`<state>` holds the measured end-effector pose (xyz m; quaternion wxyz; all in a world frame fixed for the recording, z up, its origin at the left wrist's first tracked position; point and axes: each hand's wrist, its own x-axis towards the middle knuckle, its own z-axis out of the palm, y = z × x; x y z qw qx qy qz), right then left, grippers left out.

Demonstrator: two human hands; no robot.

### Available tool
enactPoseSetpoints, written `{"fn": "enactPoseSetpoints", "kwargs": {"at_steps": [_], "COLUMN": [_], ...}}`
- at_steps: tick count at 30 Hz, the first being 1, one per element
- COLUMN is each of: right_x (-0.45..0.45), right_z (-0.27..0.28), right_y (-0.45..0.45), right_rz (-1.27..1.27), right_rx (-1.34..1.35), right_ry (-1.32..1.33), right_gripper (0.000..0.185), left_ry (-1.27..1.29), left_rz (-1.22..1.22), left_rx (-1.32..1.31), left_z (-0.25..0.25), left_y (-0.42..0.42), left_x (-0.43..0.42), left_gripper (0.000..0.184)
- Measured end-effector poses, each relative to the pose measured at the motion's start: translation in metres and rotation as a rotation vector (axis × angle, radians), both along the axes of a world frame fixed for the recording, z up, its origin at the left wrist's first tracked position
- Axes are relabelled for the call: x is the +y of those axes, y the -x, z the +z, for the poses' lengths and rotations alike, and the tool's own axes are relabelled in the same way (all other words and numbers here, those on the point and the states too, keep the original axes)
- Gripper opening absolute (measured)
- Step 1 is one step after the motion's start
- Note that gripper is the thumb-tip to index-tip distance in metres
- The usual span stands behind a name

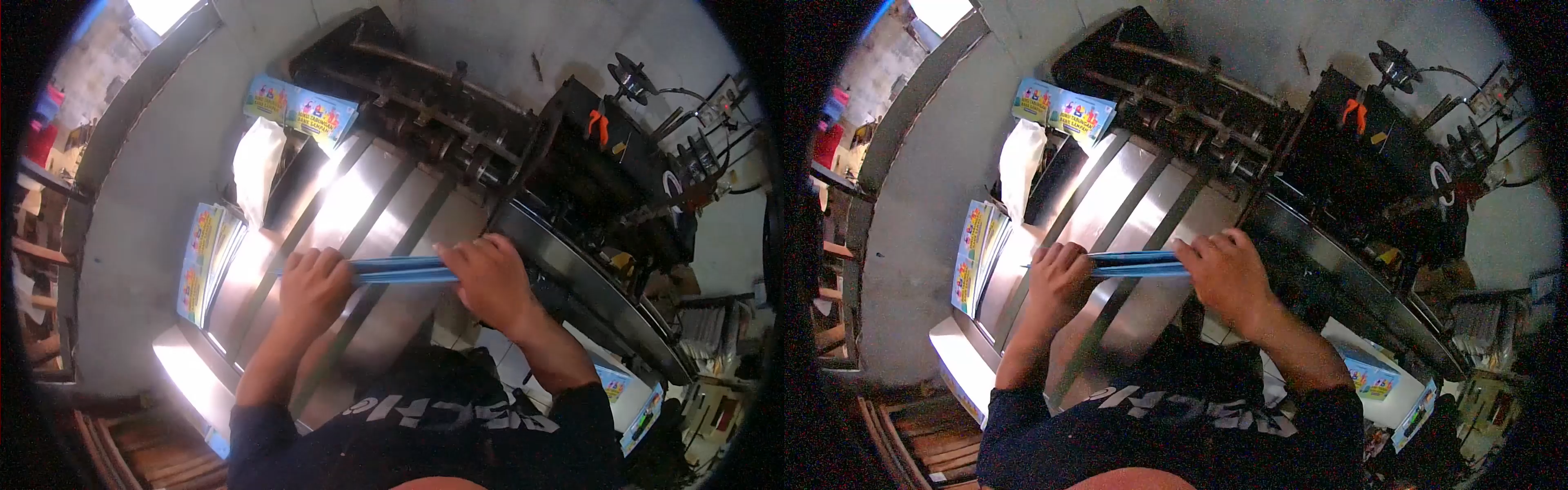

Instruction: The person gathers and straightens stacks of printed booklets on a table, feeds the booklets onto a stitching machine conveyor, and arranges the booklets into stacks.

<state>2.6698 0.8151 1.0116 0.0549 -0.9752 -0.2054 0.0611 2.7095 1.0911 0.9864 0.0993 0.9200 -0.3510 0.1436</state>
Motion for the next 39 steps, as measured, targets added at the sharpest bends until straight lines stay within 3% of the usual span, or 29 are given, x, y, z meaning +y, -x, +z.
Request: {"fn": "enactPoseSetpoints", "kwargs": {"at_steps": [1, 4, 8, 10, 12, 14, 16, 18, 19, 20, 22, 23, 24, 26, 27, 29, 30, 32, 34, 36, 38, 39], "right_x": [0.006, 0.006, -0.002, -0.010, -0.017, -0.015, -0.021, -0.033, -0.037, -0.042, -0.052, -0.058, -0.059, -0.062, -0.066, -0.071, -0.073, -0.076, -0.082, -0.090, -0.088, -0.086], "right_z": [0.006, -0.025, -0.019, -0.063, -0.068, -0.038, -0.002, 0.011, 0.008, 0.004, -0.003, -0.009, -0.016, -0.020, -0.026, -0.038, -0.042, -0.048, -0.047, -0.042, -0.048, -0.052], "right_y": [0.001, -0.028, -0.025, -0.040, -0.047, -0.043, -0.034, -0.020, -0.015, -0.009, -0.004, -0.003, 0.004, 0.007, 0.010, 0.016, 0.017, 0.024, 0.028, 0.033, 0.043, 0.044], "right_rz": [-0.013, -0.034, -0.069, 0.010, 0.004, -0.093, -0.122, -0.247, -0.254, -0.279, -0.297, -0.279, -0.263, -0.283, -0.314, -0.342, -0.432, -0.524, -0.566, -0.556, -0.542, -0.449], "right_rx": [-0.227, -0.192, -0.133, -0.125, -0.052, -0.261, -0.543, -0.722, -0.725, -0.646, -0.586, -0.473, -0.327, -0.294, -0.322, -0.339, -0.335, -0.333, -0.259, -0.200, -0.093, -0.047], "right_ry": [-0.084, -0.001, -0.075, -0.040, -0.048, -0.123, -0.172, -0.452, -0.455, -0.538, -0.616, -0.575, -0.542, -0.629, -0.677, -0.733, -0.821, -0.912, -0.860, -0.903, -0.948, -1.168], "right_gripper": [0.032, 0.033, 0.036, 0.039, 0.042, 0.046, 0.054, 0.059, 0.059, 0.056, 0.053, 0.051, 0.049, 0.041, 0.040, 0.038, 0.038, 0.037, 0.038, 0.044, 0.050, 0.061], "left_ry": [0.023, -0.011, 0.011, -0.142, -0.142, -0.012, 0.120, 0.171, 0.121, -0.137, -0.111, -0.151, -0.086, 0.261, 0.260, 0.238, 0.229, -0.103, -0.527, -0.168, -0.112, -0.051], "left_rz": [0.025, -0.017, 0.099, 0.020, -0.068, 0.071, 0.152, 0.232, 0.168, 0.137, -0.072, 0.104, 0.118, 0.238, 0.239, 0.306, 0.377, 0.385, 0.079, -0.285, -0.286, -0.283], "left_rx": [0.009, 0.024, 0.054, 0.057, 0.092, 0.044, -0.218, -0.269, -0.085, 0.220, 0.058, 0.229, -0.069, -0.164, -0.168, -0.420, -0.311, -0.036, 0.318, 0.123, 0.201, 0.257], "left_z": [0.002, -0.031, -0.011, -0.041, -0.046, -0.043, -0.010, -0.021, -0.044, -0.066, -0.083, -0.043, -0.048, -0.006, 0.005, 0.017, 0.004, -0.033, -0.067, -0.025, 0.023, 0.039], "left_y": [-0.004, -0.029, -0.024, -0.028, -0.031, -0.031, -0.021, -0.020, -0.023, -0.027, -0.024, -0.031, -0.044, -0.046, -0.047, -0.042, -0.044, -0.049, -0.033, -0.004, 0.004, 0.002], "left_x": [0.000, -0.002, 0.003, 0.001, 0.000, 0.001, -0.002, 0.008, 0.019, 0.028, 0.034, 0.027, 0.041, 0.039, 0.033, 0.023, 0.023, 0.029, 0.026, 0.028, 0.022, 0.020], "left_gripper": [0.025, 0.021, 0.020, 0.028, 0.023, 0.018, 0.006, 0.016, 0.020, 0.022, 0.022, 0.022, 0.024, 0.031, 0.031, 0.036, 0.034, 0.028, 0.021, 0.017, 0.017, 0.017]}}
